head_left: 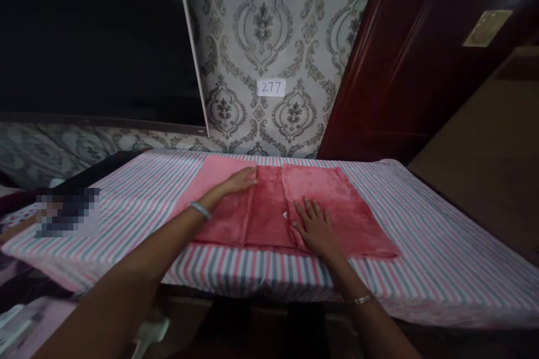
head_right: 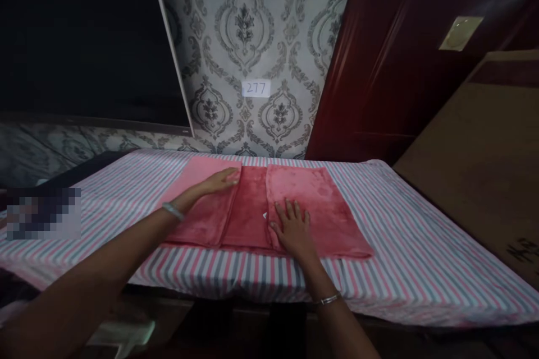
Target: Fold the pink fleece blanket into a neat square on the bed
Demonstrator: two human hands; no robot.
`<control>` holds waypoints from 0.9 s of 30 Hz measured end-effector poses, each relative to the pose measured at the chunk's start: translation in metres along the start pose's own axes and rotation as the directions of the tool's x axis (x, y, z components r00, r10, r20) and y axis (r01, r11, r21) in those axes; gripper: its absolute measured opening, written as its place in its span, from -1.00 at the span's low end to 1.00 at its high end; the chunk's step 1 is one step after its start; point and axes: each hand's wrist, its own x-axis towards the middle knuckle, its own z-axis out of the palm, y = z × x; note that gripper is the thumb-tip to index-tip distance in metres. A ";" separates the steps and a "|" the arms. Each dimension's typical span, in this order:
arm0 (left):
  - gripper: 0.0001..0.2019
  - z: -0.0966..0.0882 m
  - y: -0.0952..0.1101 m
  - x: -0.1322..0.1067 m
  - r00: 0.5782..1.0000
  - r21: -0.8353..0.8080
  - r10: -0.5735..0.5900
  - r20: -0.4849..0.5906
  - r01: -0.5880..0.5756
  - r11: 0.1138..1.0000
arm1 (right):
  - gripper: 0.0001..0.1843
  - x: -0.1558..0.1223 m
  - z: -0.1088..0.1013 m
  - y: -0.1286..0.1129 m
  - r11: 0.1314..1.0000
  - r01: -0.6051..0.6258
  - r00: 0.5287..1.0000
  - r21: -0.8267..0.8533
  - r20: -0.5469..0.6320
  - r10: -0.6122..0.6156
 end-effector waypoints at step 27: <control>-0.35 0.052 -0.046 -0.177 0.923 0.406 0.366 0.118 -0.381 0.831 | -0.45 0.153 -0.012 -0.111 0.823 -0.055 0.998 0.565 0.027 0.049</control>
